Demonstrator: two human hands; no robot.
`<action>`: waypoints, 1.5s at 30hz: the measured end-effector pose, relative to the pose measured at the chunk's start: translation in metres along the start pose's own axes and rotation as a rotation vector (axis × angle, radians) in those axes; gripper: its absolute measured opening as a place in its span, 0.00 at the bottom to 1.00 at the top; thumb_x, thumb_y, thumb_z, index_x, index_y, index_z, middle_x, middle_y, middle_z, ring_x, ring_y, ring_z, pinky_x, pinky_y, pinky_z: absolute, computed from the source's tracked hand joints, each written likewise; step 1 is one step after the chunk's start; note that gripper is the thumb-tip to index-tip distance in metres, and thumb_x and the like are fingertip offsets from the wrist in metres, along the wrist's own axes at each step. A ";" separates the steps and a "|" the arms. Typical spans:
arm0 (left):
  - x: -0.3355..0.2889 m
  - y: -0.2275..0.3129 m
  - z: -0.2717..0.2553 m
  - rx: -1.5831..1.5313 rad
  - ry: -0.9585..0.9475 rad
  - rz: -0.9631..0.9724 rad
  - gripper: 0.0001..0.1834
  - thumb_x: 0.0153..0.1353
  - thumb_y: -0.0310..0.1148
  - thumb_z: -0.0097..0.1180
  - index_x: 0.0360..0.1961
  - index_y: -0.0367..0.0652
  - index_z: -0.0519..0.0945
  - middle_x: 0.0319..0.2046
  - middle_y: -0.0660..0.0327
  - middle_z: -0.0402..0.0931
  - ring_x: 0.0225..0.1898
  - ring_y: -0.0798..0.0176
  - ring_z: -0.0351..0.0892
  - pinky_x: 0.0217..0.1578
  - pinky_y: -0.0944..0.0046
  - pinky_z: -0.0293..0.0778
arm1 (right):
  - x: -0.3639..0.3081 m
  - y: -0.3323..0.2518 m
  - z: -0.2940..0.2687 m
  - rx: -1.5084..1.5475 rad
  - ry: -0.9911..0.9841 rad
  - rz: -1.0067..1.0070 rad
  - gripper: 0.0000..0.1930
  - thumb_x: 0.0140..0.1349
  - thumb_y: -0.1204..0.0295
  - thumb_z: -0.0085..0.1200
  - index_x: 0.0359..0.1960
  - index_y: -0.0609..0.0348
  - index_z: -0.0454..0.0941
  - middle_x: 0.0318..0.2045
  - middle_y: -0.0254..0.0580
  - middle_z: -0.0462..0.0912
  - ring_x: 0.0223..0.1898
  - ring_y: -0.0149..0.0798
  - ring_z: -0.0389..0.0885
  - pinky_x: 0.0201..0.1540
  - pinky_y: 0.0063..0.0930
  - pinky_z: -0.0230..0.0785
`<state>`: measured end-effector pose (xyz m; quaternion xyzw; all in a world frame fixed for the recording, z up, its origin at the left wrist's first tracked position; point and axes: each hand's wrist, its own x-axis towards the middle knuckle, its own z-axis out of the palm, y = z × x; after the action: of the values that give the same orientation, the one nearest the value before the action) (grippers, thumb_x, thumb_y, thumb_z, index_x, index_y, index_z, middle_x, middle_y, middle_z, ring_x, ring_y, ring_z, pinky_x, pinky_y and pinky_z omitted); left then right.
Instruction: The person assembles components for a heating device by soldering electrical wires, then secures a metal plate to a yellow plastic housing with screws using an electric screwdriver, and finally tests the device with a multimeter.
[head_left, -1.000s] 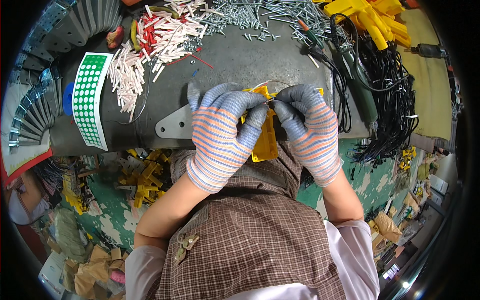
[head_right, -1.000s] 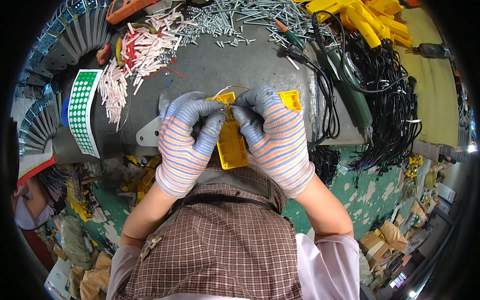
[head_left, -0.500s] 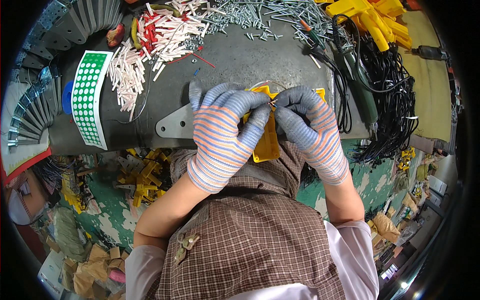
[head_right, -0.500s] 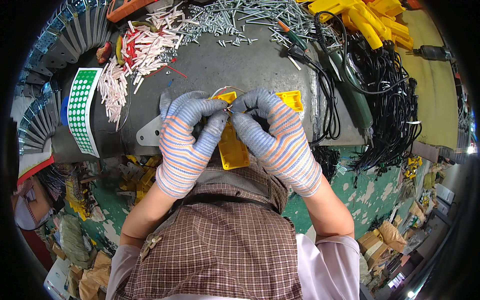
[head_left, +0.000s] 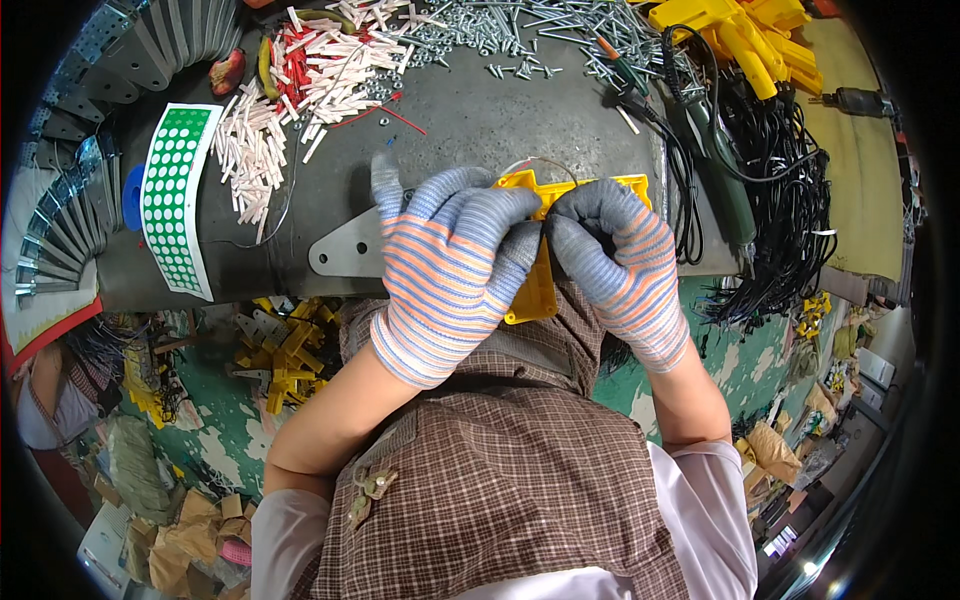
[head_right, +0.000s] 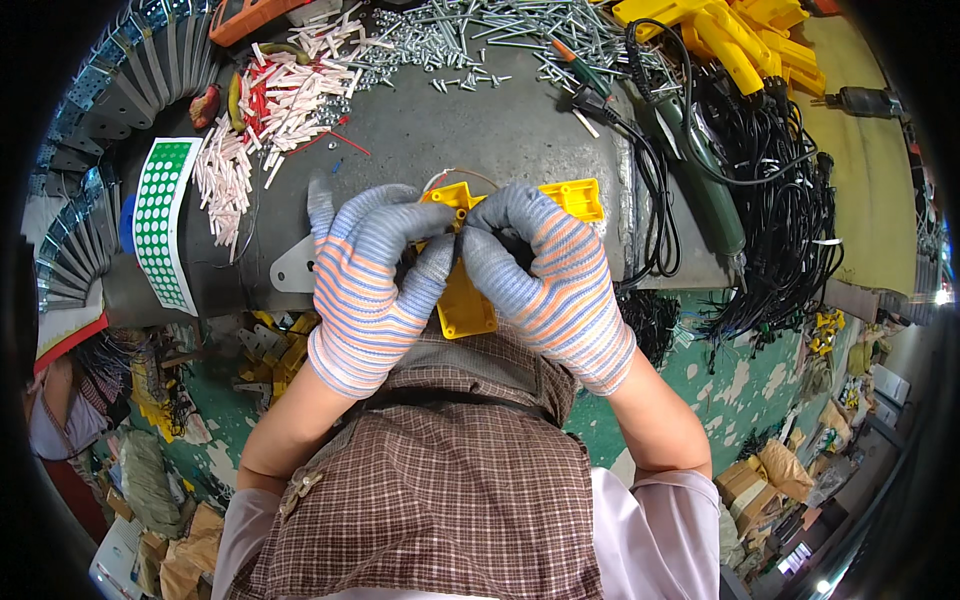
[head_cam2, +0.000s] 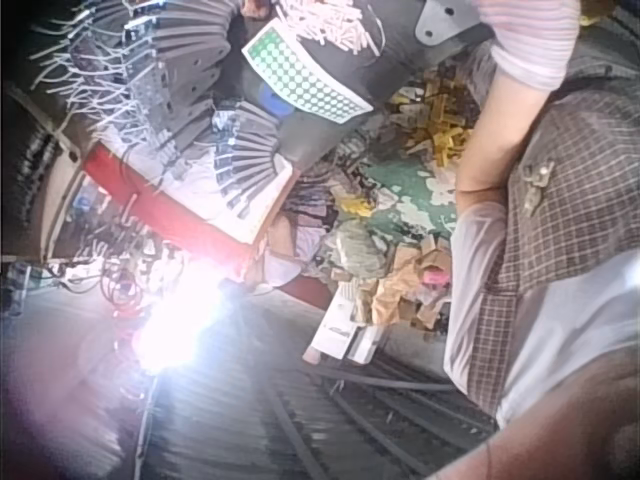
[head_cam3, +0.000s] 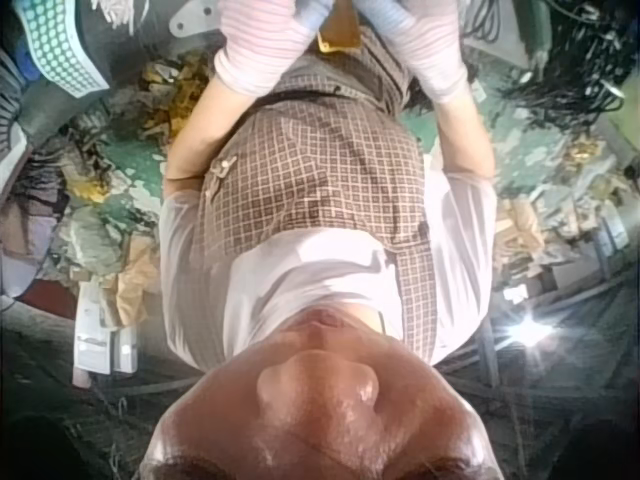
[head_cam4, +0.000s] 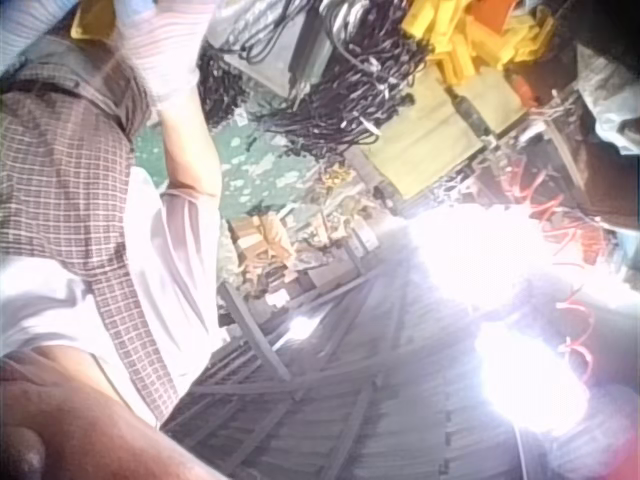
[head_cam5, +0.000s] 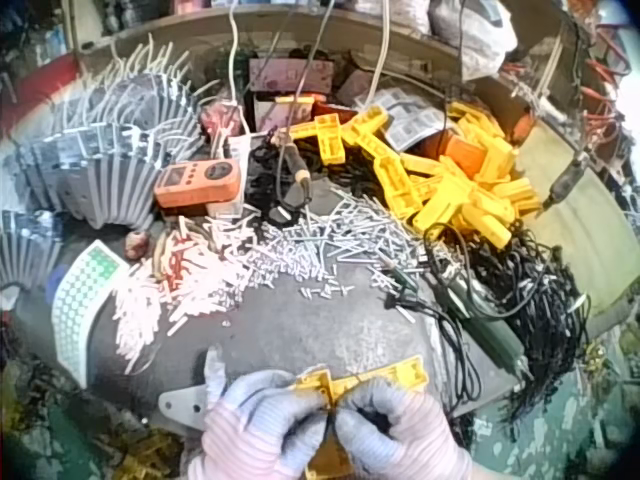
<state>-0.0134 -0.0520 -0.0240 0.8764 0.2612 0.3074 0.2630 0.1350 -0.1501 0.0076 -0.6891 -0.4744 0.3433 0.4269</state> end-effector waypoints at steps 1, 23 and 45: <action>0.001 0.000 -0.001 -0.001 -0.001 0.001 0.10 0.53 0.35 0.64 0.38 0.51 0.82 0.36 0.64 0.79 0.47 0.55 0.76 0.65 0.34 0.46 | 0.000 0.000 -0.001 -0.041 -0.012 -0.020 0.06 0.59 0.76 0.55 0.36 0.66 0.77 0.30 0.43 0.79 0.32 0.36 0.79 0.38 0.26 0.71; 0.010 -0.001 -0.003 -0.002 -0.031 0.064 0.07 0.50 0.35 0.64 0.32 0.52 0.81 0.31 0.64 0.80 0.45 0.54 0.78 0.61 0.33 0.48 | 0.023 -0.005 -0.033 -0.078 -0.395 -0.006 0.08 0.56 0.69 0.57 0.34 0.60 0.77 0.31 0.48 0.80 0.28 0.52 0.79 0.32 0.38 0.73; 0.007 -0.006 0.002 0.082 0.098 0.254 0.12 0.43 0.33 0.65 0.33 0.53 0.80 0.29 0.66 0.75 0.44 0.55 0.76 0.62 0.28 0.48 | 0.025 0.005 -0.021 -0.544 -0.178 -0.409 0.10 0.56 0.73 0.54 0.39 0.60 0.77 0.34 0.47 0.79 0.33 0.52 0.78 0.35 0.40 0.71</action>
<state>-0.0088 -0.0441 -0.0260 0.8964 0.1730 0.3697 0.1727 0.1634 -0.1330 0.0101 -0.6357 -0.7120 0.1706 0.2447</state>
